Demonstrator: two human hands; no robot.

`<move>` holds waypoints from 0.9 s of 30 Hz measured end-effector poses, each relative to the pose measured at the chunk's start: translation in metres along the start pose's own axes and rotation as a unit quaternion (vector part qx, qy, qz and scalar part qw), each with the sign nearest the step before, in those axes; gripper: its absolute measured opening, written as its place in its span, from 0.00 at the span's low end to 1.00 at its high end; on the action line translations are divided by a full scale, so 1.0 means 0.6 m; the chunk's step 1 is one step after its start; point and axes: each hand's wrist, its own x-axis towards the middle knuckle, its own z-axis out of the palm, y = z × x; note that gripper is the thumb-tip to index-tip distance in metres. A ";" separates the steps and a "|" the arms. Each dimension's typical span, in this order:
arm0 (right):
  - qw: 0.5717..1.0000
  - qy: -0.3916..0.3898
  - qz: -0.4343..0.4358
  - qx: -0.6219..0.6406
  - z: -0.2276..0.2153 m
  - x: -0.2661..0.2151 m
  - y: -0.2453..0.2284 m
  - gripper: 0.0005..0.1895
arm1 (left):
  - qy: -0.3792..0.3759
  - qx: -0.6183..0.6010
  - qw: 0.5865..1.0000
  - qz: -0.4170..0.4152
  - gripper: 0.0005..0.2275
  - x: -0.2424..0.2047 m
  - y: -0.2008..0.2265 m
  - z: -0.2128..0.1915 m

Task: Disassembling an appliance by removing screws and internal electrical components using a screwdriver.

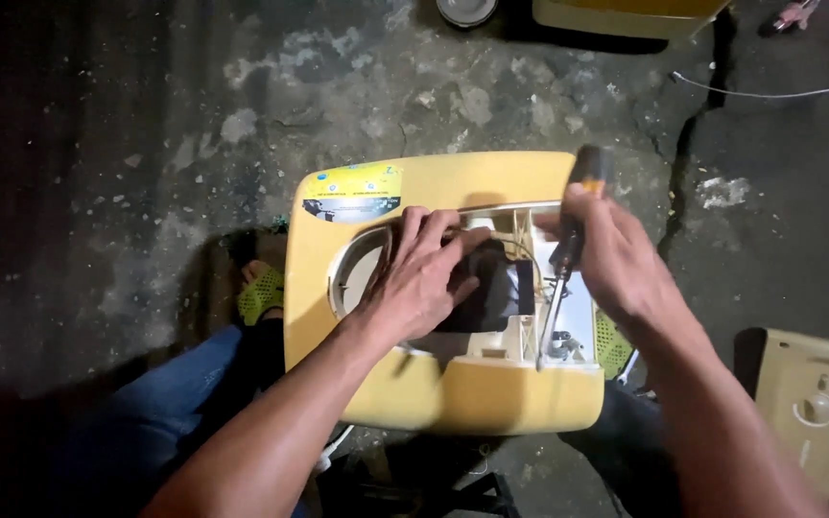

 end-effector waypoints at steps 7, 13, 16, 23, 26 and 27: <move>0.989 0.012 0.046 -0.144 -0.004 -0.001 0.010 0.35 | 0.023 -0.021 0.999 0.022 0.15 0.005 0.004 0.008; 0.985 -0.001 0.031 -0.172 -0.005 -0.010 0.001 0.38 | -0.002 0.015 0.999 0.030 0.18 0.008 0.001 0.004; 0.980 -0.021 0.012 -0.195 0.002 -0.012 0.006 0.38 | -0.026 0.020 0.999 0.031 0.18 0.005 0.006 0.000; 0.958 -0.084 0.027 -0.274 0.005 -0.032 -0.012 0.34 | -0.022 0.038 0.998 0.043 0.18 -0.006 0.002 0.016; 0.958 -0.084 0.025 -0.273 0.009 -0.032 -0.013 0.34 | -0.027 0.039 0.998 0.045 0.18 -0.005 0.006 0.015; 0.958 -0.084 0.026 -0.274 0.010 -0.033 -0.012 0.34 | -0.028 0.038 0.998 0.045 0.18 -0.006 0.009 0.016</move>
